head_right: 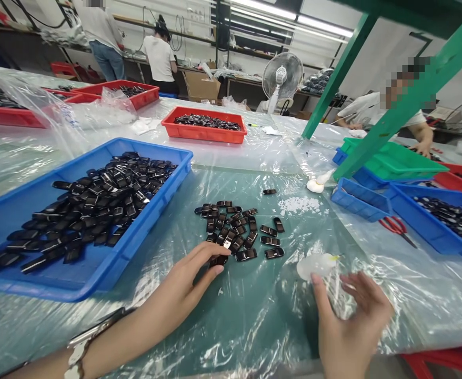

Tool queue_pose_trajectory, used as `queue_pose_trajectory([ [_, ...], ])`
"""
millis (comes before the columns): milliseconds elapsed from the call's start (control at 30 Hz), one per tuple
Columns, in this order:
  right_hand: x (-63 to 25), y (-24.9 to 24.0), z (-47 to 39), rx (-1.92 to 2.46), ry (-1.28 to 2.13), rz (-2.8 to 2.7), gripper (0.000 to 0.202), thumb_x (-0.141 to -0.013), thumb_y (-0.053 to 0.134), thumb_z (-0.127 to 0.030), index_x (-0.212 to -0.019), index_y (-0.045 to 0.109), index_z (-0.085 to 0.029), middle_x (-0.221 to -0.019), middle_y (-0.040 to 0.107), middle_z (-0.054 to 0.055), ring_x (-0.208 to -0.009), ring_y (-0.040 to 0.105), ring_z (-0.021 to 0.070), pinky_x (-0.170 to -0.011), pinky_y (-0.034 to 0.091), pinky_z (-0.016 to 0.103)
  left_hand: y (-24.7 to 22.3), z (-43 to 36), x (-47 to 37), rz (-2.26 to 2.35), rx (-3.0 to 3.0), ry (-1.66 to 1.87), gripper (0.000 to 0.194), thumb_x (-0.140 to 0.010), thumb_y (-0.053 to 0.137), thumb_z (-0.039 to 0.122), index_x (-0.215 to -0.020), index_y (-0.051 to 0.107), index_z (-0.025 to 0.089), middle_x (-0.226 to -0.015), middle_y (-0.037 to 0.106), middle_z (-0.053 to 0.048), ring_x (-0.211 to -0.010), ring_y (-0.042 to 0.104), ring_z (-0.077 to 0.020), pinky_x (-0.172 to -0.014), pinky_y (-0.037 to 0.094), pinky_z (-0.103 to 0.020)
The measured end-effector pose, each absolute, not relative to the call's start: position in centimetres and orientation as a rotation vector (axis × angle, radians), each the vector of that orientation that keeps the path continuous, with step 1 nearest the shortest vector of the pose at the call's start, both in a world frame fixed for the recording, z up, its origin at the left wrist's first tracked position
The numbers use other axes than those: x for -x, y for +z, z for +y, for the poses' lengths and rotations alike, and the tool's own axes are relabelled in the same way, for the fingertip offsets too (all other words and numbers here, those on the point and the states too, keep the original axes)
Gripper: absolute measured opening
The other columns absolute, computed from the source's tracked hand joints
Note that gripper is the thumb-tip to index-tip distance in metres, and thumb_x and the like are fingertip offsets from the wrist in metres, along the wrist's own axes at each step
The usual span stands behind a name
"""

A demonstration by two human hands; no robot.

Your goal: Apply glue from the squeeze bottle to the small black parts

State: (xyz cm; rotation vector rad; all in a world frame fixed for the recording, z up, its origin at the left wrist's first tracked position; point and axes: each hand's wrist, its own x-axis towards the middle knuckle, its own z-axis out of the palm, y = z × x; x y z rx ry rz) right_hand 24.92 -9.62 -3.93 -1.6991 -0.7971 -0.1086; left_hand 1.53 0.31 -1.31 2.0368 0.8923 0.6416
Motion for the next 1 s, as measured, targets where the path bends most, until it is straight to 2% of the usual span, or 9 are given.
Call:
queue_pose_trajectory([
  [100, -20.3, -3.8, -10.4, 1.711, -0.016, -1.029, 0.026, -0.089, 0.068, -0.037, -0.109, 0.058, -0.025, -0.093, 0.057, 0.006, -0.082, 0.059, 0.0231, -0.078, 0.053, 0.039, -1.7, 0.3, -1.6, 0.911, -2.028, 0.66, 0.024, -0.104, 0.042, 0.021, -0.125, 0.051, 0.028, -0.124, 0.059, -0.006, -0.106, 0.066, -0.0248, -0.08, 0.058, -0.039],
  [167, -17.6, -4.0, -10.2, 1.761, 0.14, -1.353, 0.018, -0.097, 0.055, -0.038, -0.112, 0.059, -0.027, -0.091, 0.06, 0.007, -0.077, 0.062, 0.0227, -0.062, 0.054, 0.032, -1.8, 0.4, -1.6, 0.899, -2.036, 0.689, 0.023, -0.104, 0.042, 0.021, -0.125, 0.051, 0.028, -0.123, 0.06, -0.006, -0.107, 0.065, -0.0244, -0.082, 0.058, -0.039],
  [233, -15.9, -4.1, -9.5, 1.765, 0.137, -1.641, 0.017, -0.099, 0.051, -0.033, -0.113, 0.058, -0.026, -0.088, 0.062, 0.007, -0.075, 0.065, 0.024, -0.058, 0.053, 0.032, -1.8, 0.4, -1.6, 0.885, -2.045, 0.709, 0.025, -0.104, 0.043, 0.022, -0.127, 0.05, 0.028, -0.123, 0.06, -0.006, -0.108, 0.065, -0.0236, -0.083, 0.058, -0.037],
  [300, -15.4, -4.2, -8.6, 1.737, 0.103, -1.805, 0.011, -0.099, 0.049, -0.024, -0.101, 0.06, -0.025, -0.086, 0.063, 0.005, -0.072, 0.065, 0.024, -0.057, 0.052, 0.033, -1.7, 0.5, -1.6, 0.888, -2.051, 0.72, 0.027, -0.104, 0.042, 0.023, -0.13, 0.048, 0.029, -0.125, 0.059, -0.007, -0.109, 0.064, -0.0232, -0.084, 0.058, -0.037],
  [400, -15.7, -4.0, -7.7, 1.697, 0.101, -1.9, 0.022, -0.097, 0.044, -0.012, -0.084, 0.057, -0.024, -0.084, 0.063, 0.004, -0.071, 0.065, 0.0225, -0.055, 0.05, 0.032, -1.5, 0.4, -1.6, 0.885, -2.069, 0.736, 0.025, -0.104, 0.041, 0.02, -0.127, 0.049, 0.028, -0.124, 0.059, -0.007, -0.109, 0.064, -0.0231, -0.085, 0.058, -0.037],
  [567, -15.7, -3.5, -7.2, 1.68, 0.12, -1.991, 0.024, -0.093, 0.042, -0.007, -0.099, 0.06, -0.022, -0.092, 0.065, 0.007, -0.079, 0.066, 0.0238, -0.058, 0.055, 0.033, -1.6, 0.1, -1.6, 0.835, -2.134, 0.746, 0.025, -0.105, 0.039, 0.018, -0.125, 0.049, 0.028, -0.122, 0.057, -0.006, -0.109, 0.062, -0.0224, -0.089, 0.056, -0.038],
  [667, -15.6, -3.4, -7.1, 1.653, 0.15, -2.039, 0.025, -0.092, 0.043, -0.005, -0.093, 0.061, -0.022, -0.093, 0.064, 0.006, -0.082, 0.066, 0.0226, -0.06, 0.057, 0.032, -1.6, 0.2, -1.6, 0.841, -2.149, 0.76, 0.027, -0.105, 0.038, 0.016, -0.127, 0.048, 0.027, -0.123, 0.056, -0.006, -0.111, 0.06, -0.0222, -0.092, 0.054, -0.039],
  [867, -15.9, -4.0, -7.2, 1.662, 0.065, -2.014, 0.022, -0.097, 0.041, -0.009, -0.095, 0.061, -0.019, -0.09, 0.064, 0.007, -0.079, 0.067, 0.0232, -0.059, 0.056, 0.033, -1.3, 0.3, -1.8, 0.858, -2.167, 0.769, 0.024, -0.104, 0.039, 0.016, -0.124, 0.048, 0.025, -0.121, 0.057, -0.007, -0.11, 0.061, -0.0239, -0.088, 0.055, -0.04],
  [1000, -16.0, -4.6, -7.2, 1.703, -0.049, -1.945, 0.033, -0.101, 0.03, -0.013, -0.089, 0.06, -0.018, -0.084, 0.064, 0.01, -0.072, 0.067, 0.0262, -0.051, 0.051, 0.035, -1.3, 0.0, -1.8, 0.852, -2.191, 0.748, 0.023, -0.104, 0.039, 0.015, -0.124, 0.047, 0.024, -0.122, 0.057, -0.008, -0.11, 0.06, -0.0244, -0.09, 0.055, -0.042],
])
